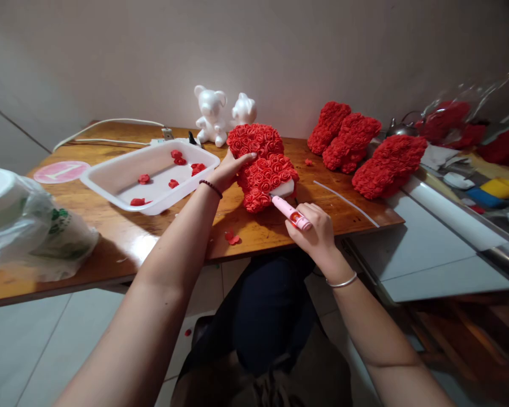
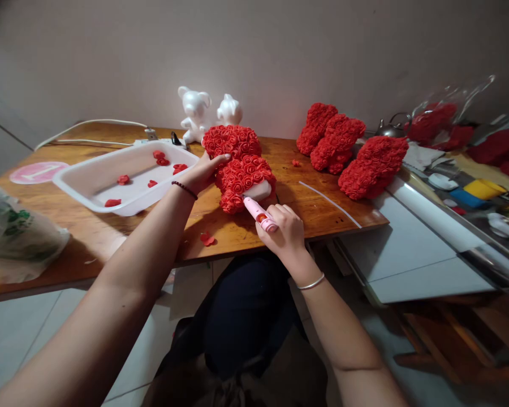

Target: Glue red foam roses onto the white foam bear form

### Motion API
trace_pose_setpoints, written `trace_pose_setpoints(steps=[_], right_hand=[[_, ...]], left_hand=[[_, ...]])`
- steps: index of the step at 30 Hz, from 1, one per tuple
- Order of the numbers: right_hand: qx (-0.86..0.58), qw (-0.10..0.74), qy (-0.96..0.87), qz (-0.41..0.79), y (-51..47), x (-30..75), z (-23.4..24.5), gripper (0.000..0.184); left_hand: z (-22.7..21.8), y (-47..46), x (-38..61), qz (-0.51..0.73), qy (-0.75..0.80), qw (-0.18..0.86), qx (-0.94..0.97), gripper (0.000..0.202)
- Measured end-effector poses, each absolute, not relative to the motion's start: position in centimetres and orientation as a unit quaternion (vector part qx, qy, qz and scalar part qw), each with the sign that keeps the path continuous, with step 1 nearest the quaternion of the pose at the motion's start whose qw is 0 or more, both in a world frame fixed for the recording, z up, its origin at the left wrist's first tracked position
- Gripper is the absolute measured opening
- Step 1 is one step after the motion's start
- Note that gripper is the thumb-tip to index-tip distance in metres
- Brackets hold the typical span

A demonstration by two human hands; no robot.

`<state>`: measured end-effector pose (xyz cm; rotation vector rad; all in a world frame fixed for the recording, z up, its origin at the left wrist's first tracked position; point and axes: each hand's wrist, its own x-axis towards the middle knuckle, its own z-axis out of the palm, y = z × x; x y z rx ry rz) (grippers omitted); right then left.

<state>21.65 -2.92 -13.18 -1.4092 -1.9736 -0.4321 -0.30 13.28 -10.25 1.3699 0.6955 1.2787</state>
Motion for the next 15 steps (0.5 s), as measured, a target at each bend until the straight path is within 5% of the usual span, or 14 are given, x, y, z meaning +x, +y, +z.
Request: trace_pose_setpoints(steps=[15], right_hand=[[-0.567, 0.339, -0.728, -0.182, -2.78, 22.7, -13.13, 0.024]], left_hand=[[-10.7, 14.01, -0.43, 0.525, 0.28, 0.552, 0.584, 0.082]])
